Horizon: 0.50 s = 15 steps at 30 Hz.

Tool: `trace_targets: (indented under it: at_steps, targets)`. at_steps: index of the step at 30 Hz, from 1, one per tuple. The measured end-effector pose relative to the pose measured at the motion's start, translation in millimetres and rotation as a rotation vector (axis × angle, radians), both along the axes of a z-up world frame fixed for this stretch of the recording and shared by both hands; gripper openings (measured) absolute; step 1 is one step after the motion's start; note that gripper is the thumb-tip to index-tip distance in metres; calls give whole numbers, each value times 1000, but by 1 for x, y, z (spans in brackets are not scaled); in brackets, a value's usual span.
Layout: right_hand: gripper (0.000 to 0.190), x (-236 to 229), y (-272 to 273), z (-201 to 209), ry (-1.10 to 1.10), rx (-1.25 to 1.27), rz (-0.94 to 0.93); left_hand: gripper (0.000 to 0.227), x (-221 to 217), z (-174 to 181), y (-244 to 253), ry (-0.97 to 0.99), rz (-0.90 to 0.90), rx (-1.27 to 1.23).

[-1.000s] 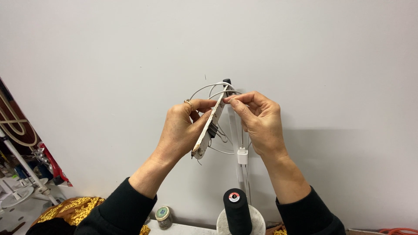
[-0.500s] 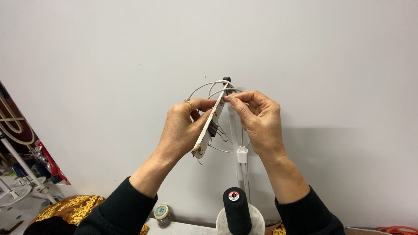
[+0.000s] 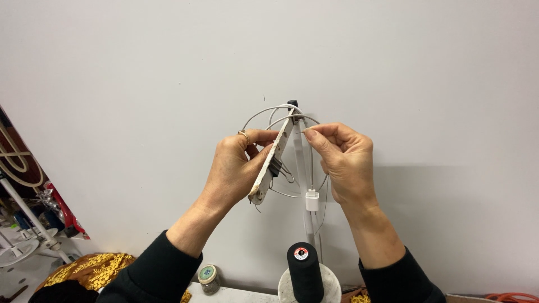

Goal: Threading an industrial sewing machine, including guiding the thread through tensioners and the needle eye.

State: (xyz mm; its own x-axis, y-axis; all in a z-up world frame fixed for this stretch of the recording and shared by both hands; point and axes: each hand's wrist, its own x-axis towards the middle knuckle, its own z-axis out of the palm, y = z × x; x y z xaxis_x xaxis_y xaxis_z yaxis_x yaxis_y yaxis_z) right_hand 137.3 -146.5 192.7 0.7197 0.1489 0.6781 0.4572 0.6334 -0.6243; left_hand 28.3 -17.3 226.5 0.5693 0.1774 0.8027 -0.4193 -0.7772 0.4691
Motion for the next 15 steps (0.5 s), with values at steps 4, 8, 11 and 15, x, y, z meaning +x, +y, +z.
trace_targets:
  at_steps: [4,8,11,15]
  targets:
    - [11,-9,-6,3,19,-3,14,19,-2,1,-5,18,-12,-16]
    - [11,-7,-5,4,-10,-10,6,20,-2,1,-6,26,-17,-20]
    - [10,-4,-3,3,-24,-10,-8,20,-1,1,-5,34,-12,-20]
    - [10,2,3,1,-61,-10,-43,19,0,0,-5,17,-22,-15]
